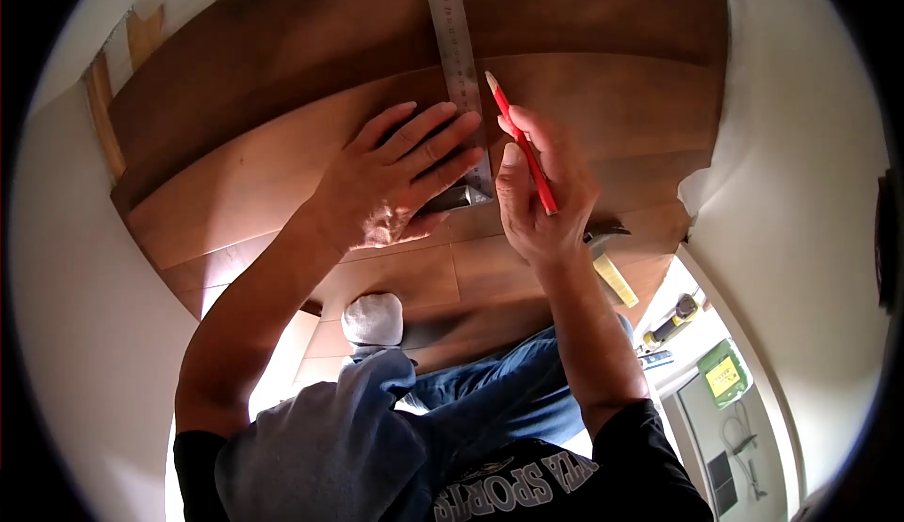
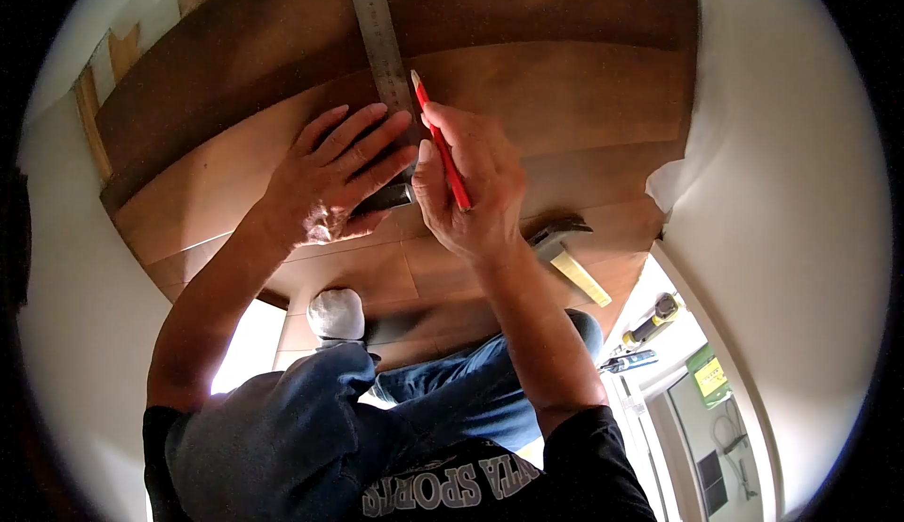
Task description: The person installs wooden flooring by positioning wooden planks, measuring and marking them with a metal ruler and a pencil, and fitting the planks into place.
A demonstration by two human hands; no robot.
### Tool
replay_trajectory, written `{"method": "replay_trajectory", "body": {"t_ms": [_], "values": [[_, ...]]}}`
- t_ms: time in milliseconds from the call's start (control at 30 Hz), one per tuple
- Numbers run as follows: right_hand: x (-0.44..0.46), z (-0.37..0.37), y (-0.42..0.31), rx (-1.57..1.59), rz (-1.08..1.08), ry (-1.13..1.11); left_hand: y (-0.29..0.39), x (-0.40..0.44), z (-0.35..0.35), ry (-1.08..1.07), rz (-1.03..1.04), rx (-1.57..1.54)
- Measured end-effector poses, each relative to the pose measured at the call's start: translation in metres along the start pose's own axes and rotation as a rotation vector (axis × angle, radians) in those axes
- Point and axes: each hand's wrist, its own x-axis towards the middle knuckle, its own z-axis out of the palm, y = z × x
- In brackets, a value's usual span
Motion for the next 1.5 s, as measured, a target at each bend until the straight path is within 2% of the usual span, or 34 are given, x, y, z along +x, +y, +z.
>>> {"method": "replay_trajectory", "body": {"t_ms": [367,767,867,967,1033,1100,1133,1200,1267,1333,1400,1467,1500], "values": [[-0.004,0.003,0.004,-0.032,0.009,-0.021,0.000,-0.002,0.003,-0.012,-0.006,0.012],[0.001,-0.001,-0.007,-0.150,-0.118,-0.070,0.001,0.000,0.000,-0.030,-0.002,0.029],[0.003,0.000,-0.012,-0.141,-0.080,-0.044,0.000,0.000,0.002,-0.025,0.004,0.057],[-0.023,-0.031,-0.036,-0.186,0.027,-0.191,0.000,-0.002,0.009,-0.004,0.017,0.040],[-0.063,-0.059,-0.049,-0.192,0.223,-0.340,0.001,-0.002,0.007,0.025,0.017,0.078],[-0.084,-0.091,-0.071,-0.194,0.238,-0.359,0.000,-0.003,0.007,0.017,0.018,0.080],[-0.093,-0.100,-0.070,-0.195,0.244,-0.362,0.001,-0.001,0.008,0.015,0.013,0.084],[-0.113,-0.119,-0.067,-0.252,0.281,-0.162,0.010,-0.008,0.009,0.015,0.018,0.099],[-0.119,-0.121,-0.045,-0.242,0.293,-0.161,0.012,-0.023,0.015,0.087,0.040,0.062],[-0.115,-0.106,-0.041,-0.078,0.572,-0.212,0.042,-0.044,0.007,0.057,-0.096,-0.174],[-0.108,-0.079,-0.044,-0.051,0.514,-0.275,0.072,-0.062,0.021,0.042,-0.044,-0.358],[-0.105,-0.053,-0.053,-0.110,0.497,-0.322,0.098,-0.058,0.010,-0.185,0.014,-0.626],[-0.105,-0.045,-0.055,-0.131,0.510,-0.330,0.096,-0.051,0.003,-0.182,0.012,-0.623]]}}
